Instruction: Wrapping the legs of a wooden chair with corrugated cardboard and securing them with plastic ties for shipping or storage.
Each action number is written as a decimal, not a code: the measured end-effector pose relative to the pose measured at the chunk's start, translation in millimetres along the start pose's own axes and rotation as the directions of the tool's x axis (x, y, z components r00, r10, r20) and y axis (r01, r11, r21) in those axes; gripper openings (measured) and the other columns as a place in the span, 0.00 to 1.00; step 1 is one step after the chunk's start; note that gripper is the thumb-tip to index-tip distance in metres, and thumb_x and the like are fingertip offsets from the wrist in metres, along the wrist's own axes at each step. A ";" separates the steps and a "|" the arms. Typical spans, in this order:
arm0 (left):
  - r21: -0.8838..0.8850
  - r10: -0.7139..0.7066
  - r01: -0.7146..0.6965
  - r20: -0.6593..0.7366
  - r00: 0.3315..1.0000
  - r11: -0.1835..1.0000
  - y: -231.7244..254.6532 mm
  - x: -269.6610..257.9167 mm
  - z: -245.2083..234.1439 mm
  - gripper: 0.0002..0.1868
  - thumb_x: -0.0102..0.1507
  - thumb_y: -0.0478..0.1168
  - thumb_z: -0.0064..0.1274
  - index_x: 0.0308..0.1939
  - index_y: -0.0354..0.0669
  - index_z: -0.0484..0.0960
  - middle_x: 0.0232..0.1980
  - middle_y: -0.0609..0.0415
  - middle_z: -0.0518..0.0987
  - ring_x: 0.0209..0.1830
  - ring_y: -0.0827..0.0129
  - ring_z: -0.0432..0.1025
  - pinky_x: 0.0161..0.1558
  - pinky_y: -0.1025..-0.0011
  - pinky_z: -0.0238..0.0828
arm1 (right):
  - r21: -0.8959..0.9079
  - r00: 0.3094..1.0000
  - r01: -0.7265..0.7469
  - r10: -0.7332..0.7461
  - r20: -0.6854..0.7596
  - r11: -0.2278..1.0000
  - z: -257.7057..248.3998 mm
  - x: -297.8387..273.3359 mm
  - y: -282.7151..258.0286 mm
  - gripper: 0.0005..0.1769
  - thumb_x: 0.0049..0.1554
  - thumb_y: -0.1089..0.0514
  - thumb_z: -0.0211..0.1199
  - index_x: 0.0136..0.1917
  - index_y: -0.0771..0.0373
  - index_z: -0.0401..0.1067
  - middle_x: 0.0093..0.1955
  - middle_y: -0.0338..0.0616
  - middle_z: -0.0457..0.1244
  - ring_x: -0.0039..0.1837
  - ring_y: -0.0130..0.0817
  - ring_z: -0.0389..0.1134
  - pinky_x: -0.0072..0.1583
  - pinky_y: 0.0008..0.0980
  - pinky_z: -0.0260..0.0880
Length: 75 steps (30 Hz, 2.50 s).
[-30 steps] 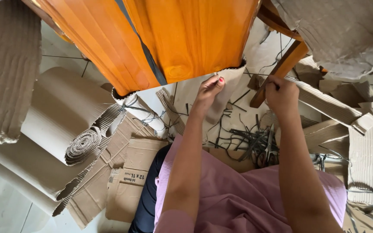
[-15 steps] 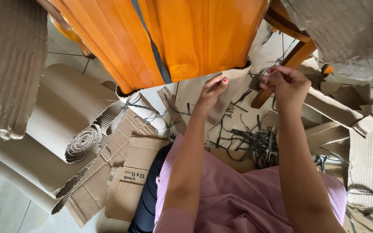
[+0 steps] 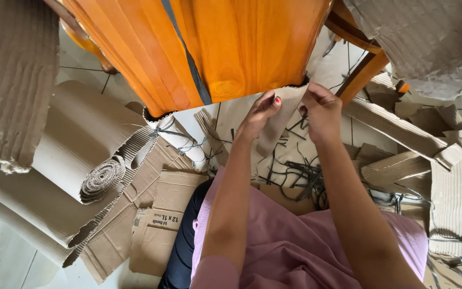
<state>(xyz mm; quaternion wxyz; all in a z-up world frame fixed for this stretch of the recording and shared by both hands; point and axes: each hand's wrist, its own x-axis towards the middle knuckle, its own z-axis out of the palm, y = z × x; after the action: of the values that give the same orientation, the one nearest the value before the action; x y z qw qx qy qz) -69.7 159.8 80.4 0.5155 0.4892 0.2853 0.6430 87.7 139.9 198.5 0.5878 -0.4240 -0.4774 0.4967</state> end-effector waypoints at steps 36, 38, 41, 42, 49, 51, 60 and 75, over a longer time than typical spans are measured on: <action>0.591 0.781 -0.625 -0.013 0.625 0.510 91.4 -22.0 89.5 0.10 0.67 0.29 0.52 0.44 0.44 0.89 0.34 0.58 0.83 0.32 0.60 0.77 0.51 0.64 0.76 | -0.504 0.794 0.602 -0.532 0.295 0.619 -18.7 10.0 55.7 0.06 0.58 0.71 0.66 0.49 0.76 0.74 0.50 0.59 0.62 0.47 0.58 0.68 0.47 0.39 0.70; 0.706 0.775 -0.558 0.021 0.631 0.436 81.6 -11.5 84.8 0.11 0.63 0.31 0.58 0.44 0.52 0.90 0.32 0.61 0.83 0.31 0.63 0.78 0.51 0.64 0.77 | -0.575 0.764 0.633 -0.536 0.359 0.518 -20.7 11.7 49.9 0.03 0.56 0.76 0.65 0.46 0.78 0.73 0.48 0.61 0.62 0.42 0.62 0.67 0.44 0.42 0.71; 0.708 0.760 -0.539 0.005 0.650 0.456 82.8 -13.3 89.6 0.12 0.65 0.31 0.57 0.47 0.53 0.89 0.33 0.57 0.84 0.33 0.57 0.78 0.54 0.56 0.76 | -0.584 0.757 0.646 -0.512 0.406 0.492 -25.1 1.5 24.7 0.06 0.52 0.73 0.68 0.46 0.75 0.78 0.48 0.59 0.64 0.43 0.59 0.70 0.43 0.41 0.69; 0.710 0.761 -0.539 0.006 0.649 0.454 85.3 -14.9 90.8 0.12 0.65 0.31 0.57 0.47 0.53 0.89 0.33 0.57 0.84 0.33 0.57 0.78 0.54 0.56 0.76 | -0.582 0.756 0.647 -0.513 0.407 0.493 -31.7 0.2 19.4 0.06 0.52 0.73 0.68 0.46 0.75 0.78 0.48 0.59 0.64 0.43 0.59 0.70 0.43 0.41 0.69; 0.780 0.684 -0.407 -0.037 0.728 0.475 68.4 -16.2 81.9 0.06 0.58 0.45 0.67 0.38 0.56 0.88 0.31 0.61 0.85 0.35 0.61 0.80 0.51 0.60 0.78 | -0.596 0.816 0.575 -0.449 0.365 0.560 -65.9 -28.0 -9.6 0.04 0.61 0.69 0.69 0.46 0.63 0.82 0.40 0.48 0.68 0.42 0.51 0.72 0.44 0.37 0.70; 0.782 0.684 -0.414 -0.021 0.729 0.466 67.9 -15.1 79.4 0.05 0.58 0.45 0.67 0.37 0.55 0.88 0.31 0.60 0.85 0.35 0.60 0.80 0.50 0.60 0.79 | -0.590 0.821 0.567 -0.450 0.351 0.575 -62.3 -41.3 -21.8 0.04 0.62 0.68 0.70 0.45 0.63 0.82 0.38 0.45 0.68 0.41 0.48 0.72 0.43 0.35 0.70; 0.807 0.760 -0.558 0.240 0.605 0.190 74.3 -11.3 78.9 0.05 0.66 0.38 0.57 0.42 0.54 0.87 0.39 0.63 0.84 0.39 0.68 0.77 0.62 0.67 0.73 | -0.431 0.728 0.684 -0.527 0.438 0.588 -43.9 -78.9 -33.3 0.03 0.63 0.68 0.67 0.46 0.66 0.81 0.41 0.48 0.71 0.42 0.48 0.73 0.42 0.36 0.72; 0.704 0.712 -0.547 0.084 0.697 0.453 78.9 -12.2 86.4 0.08 0.66 0.31 0.54 0.44 0.45 0.87 0.40 0.53 0.84 0.40 0.55 0.79 0.53 0.59 0.78 | -0.558 0.851 0.432 -0.114 0.513 0.708 -162.5 -112.3 172.2 0.07 0.60 0.68 0.63 0.45 0.65 0.82 0.41 0.52 0.73 0.44 0.55 0.75 0.48 0.46 0.77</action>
<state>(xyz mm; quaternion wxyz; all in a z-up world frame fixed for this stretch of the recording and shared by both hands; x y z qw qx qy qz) -20.3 112.3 176.0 -0.0154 0.6368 0.3527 0.6854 210.9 50.2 -14.8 0.3458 -0.4005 -0.7995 0.2844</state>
